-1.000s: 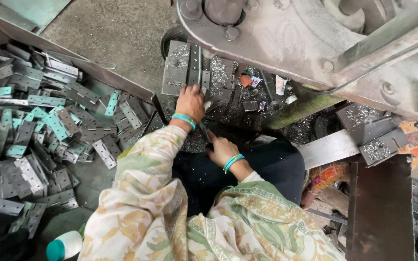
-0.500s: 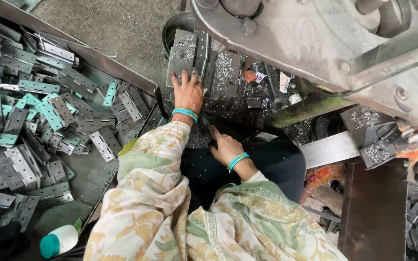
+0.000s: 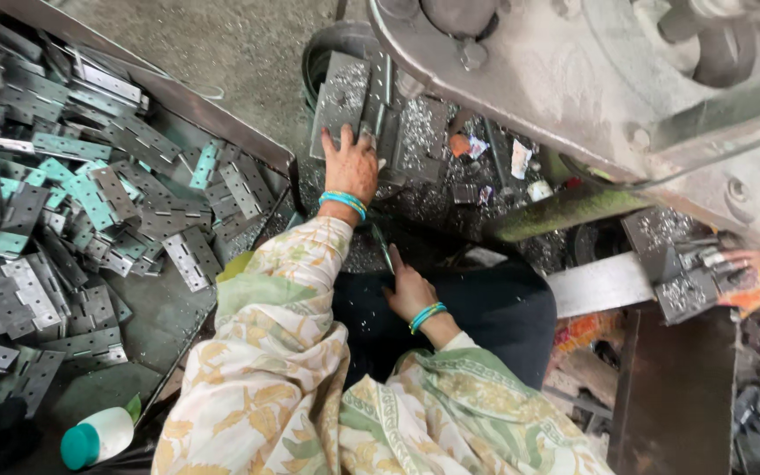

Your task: The person places small metal brackets onto a punch press machine, activates the press, and then removes the processed metal pieces, placing them into a bin.

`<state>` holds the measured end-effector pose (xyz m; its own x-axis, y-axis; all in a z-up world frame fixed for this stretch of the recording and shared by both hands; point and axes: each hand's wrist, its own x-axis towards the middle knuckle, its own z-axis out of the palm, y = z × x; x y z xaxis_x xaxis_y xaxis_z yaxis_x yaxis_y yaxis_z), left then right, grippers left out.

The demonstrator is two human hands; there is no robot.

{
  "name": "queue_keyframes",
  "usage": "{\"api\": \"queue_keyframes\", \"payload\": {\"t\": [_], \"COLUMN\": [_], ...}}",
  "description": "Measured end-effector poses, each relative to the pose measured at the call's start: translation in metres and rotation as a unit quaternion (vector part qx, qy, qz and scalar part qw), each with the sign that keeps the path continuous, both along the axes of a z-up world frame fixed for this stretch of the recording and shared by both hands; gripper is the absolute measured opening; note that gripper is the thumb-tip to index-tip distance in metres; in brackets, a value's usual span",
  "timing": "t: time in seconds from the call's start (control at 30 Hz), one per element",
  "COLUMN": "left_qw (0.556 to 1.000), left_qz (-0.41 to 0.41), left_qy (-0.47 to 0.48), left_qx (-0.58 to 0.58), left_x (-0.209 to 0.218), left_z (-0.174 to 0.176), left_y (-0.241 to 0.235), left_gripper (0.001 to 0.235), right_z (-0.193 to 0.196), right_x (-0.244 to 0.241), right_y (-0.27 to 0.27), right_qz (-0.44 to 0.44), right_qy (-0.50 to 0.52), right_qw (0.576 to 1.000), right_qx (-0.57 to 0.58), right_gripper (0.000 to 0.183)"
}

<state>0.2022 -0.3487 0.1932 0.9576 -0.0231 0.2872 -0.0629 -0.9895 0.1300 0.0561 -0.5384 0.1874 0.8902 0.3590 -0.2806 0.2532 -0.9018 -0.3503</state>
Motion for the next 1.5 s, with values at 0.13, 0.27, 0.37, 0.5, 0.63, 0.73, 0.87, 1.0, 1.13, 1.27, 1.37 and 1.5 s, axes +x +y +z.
{"api": "queue_keyframes", "payload": {"t": [0.13, 0.27, 0.37, 0.5, 0.63, 0.73, 0.87, 1.0, 1.13, 1.27, 1.37, 1.5], "left_qw": [1.000, 1.000, 1.000, 0.999, 1.000, 0.999, 0.998, 1.000, 0.999, 1.000, 1.000, 0.999], "left_qz": [-0.007, 0.002, -0.003, -0.003, 0.003, 0.022, 0.013, -0.001, -0.004, -0.012, -0.006, 0.002], "left_qy": [-0.017, 0.001, -0.020, -0.038, -0.019, -0.035, -0.047, -0.022, -0.040, 0.020, -0.014, -0.047], "left_qx": [-0.002, 0.018, 0.024, -0.009, -0.020, 0.003, -0.033, -0.016, -0.015, -0.017, -0.019, -0.020], "left_x": [-0.003, -0.002, -0.005, -0.006, 0.001, 0.015, 0.028, 0.022, 0.019, 0.021, 0.018, 0.016], "left_z": [-0.005, -0.004, -0.006, -0.013, -0.019, -0.021, -0.019, -0.019, -0.015, -0.012, -0.014, -0.015], "left_y": [0.000, -0.001, -0.003, 0.006, 0.002, -0.001, -0.002, 0.006, 0.000, 0.003, 0.003, 0.000], "left_gripper": [0.034, 0.036, 0.035, 0.035, 0.032, 0.033, 0.033, 0.034, 0.035, 0.031, 0.036, 0.039], "right_z": [0.008, -0.018, -0.047, -0.047, -0.007, 0.007, -0.006, -0.002, 0.028, 0.023, -0.014, -0.060], "right_x": [0.011, -0.004, -0.017, -0.011, 0.010, 0.020, 0.000, -0.008, 0.015, 0.025, 0.003, -0.023], "right_y": [-0.005, -0.004, -0.008, -0.013, -0.016, -0.018, -0.005, -0.002, 0.002, -0.005, -0.011, -0.009], "right_qz": [0.002, -0.023, -0.040, -0.024, 0.008, 0.021, -0.009, -0.034, 0.004, 0.031, -0.004, -0.019], "right_qy": [0.021, 0.003, -0.054, -0.044, -0.043, -0.044, -0.067, -0.031, -0.010, -0.032, -0.021, -0.117], "right_qw": [0.999, 0.999, 0.997, 0.997, 0.999, 0.999, 0.997, 0.999, 1.000, 0.999, 0.999, 0.991], "right_qx": [-0.049, -0.046, 0.033, 0.056, 0.025, -0.018, 0.028, 0.016, -0.018, -0.017, -0.027, 0.066], "right_gripper": [0.086, 0.085, 0.083, 0.088, 0.078, 0.073, 0.078, 0.080, 0.080, 0.074, 0.084, 0.084]}}
